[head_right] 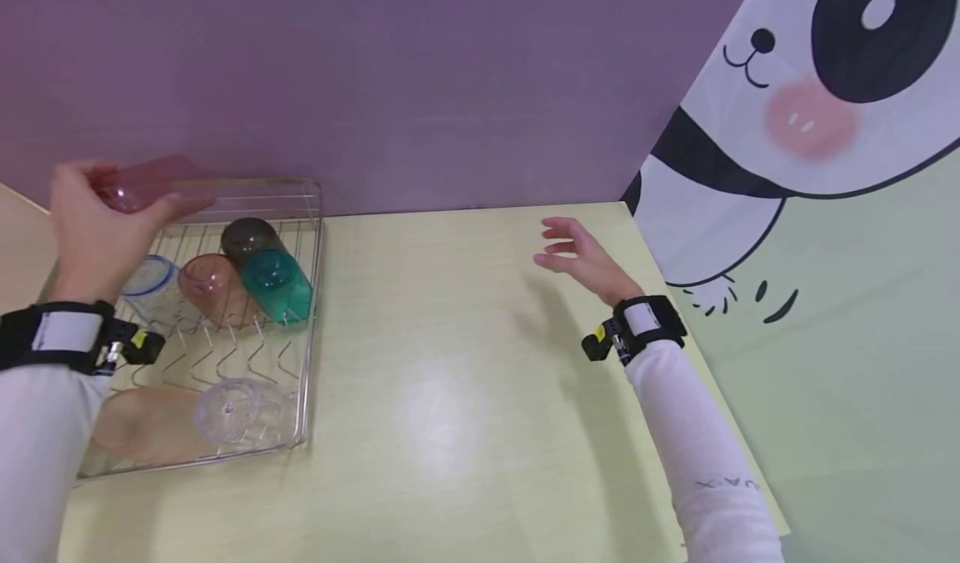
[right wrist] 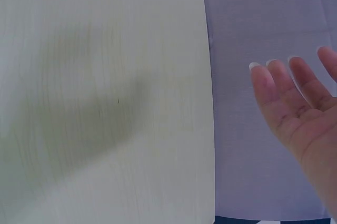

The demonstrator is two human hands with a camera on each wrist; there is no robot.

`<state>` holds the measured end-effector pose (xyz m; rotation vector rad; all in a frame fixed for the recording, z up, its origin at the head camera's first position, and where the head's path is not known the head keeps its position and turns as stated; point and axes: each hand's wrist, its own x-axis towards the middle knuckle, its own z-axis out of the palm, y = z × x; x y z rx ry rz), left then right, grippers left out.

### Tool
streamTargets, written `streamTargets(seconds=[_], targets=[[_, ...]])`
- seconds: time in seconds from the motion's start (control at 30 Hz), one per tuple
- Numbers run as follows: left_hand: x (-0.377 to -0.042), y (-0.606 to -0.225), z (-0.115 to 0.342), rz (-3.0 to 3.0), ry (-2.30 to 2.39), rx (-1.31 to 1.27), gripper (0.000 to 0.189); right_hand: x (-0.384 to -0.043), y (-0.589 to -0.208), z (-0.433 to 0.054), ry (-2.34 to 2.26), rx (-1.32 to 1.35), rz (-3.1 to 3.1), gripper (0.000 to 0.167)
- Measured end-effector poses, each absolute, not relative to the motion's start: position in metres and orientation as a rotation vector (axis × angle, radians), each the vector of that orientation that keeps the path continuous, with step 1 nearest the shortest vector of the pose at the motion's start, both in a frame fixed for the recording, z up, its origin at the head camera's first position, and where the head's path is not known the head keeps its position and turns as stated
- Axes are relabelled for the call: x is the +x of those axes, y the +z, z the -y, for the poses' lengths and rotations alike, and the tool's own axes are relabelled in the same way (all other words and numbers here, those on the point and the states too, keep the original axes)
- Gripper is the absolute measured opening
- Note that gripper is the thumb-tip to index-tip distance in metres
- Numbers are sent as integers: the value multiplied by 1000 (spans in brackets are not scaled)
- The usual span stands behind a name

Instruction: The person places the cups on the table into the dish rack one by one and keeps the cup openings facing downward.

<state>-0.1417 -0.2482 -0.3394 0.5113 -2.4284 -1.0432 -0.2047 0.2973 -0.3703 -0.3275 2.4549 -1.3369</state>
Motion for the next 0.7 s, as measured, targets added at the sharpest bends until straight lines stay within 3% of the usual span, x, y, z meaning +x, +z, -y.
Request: streamTargets(seconds=[0.7], targets=[[-145, -357, 257, 2663, -826, 398, 71, -210, -381, -302, -1228, -312, -2465, 70]])
